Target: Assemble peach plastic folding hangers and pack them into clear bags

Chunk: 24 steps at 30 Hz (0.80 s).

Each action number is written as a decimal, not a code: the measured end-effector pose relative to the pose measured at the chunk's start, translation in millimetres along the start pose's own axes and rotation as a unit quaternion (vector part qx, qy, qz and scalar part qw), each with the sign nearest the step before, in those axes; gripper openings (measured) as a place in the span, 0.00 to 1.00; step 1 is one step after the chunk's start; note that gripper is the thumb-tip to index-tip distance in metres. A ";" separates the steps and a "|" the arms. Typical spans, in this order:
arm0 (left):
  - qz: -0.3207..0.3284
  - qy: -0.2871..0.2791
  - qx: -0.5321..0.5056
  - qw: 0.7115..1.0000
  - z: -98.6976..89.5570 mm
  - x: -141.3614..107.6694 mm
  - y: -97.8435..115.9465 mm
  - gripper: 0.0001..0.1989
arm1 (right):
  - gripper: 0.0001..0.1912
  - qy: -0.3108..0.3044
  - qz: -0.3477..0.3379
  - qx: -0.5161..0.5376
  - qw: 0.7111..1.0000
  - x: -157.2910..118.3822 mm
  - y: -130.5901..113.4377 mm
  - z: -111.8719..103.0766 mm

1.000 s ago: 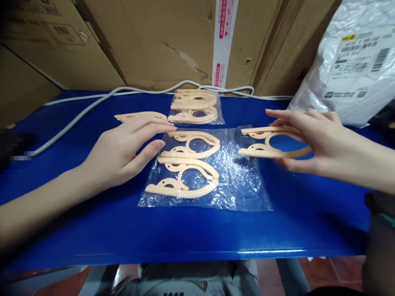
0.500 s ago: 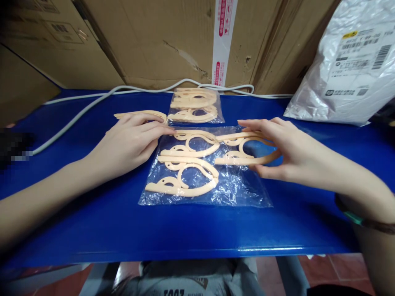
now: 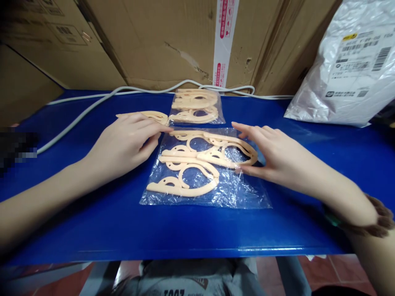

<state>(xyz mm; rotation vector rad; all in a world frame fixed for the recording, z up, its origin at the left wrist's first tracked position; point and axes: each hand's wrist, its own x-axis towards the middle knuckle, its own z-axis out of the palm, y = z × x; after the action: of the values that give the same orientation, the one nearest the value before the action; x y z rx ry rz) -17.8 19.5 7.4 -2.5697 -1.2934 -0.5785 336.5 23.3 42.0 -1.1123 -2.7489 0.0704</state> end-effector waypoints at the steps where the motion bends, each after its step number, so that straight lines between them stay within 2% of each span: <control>1: -0.008 0.006 -0.001 1.000 -0.1 -0.8 0.8 0.18 | 0.43 -0.006 0.001 -0.010 1.000 -1.9 2.7 -1.9; 5: -0.035 0.008 -0.006 0.999 -1.3 -2.8 5.9 0.18 | 0.39 -0.013 0.016 -0.010 1.000 -4.6 5.9 -3.0; 13: -0.117 -0.056 0.023 0.991 -8.5 -2.4 15.3 0.20 | 0.34 0.052 0.010 0.036 0.998 10.0 -18.1 14.2; 19: -0.155 -0.082 0.031 0.984 -9.7 -1.7 17.9 0.20 | 0.32 0.094 0.015 0.042 0.995 13.9 -22.4 26.5; 24: -0.205 -0.084 -0.023 0.975 -11.2 -0.4 20.8 0.19 | 0.30 0.104 0.024 0.068 0.992 19.6 -23.6 30.6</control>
<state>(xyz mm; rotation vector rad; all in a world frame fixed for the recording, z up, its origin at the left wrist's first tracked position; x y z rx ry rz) -4.2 2.9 17.2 -2.4393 -1.9121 -0.4679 301.0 20.6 17.3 -1.0838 -2.4937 0.1372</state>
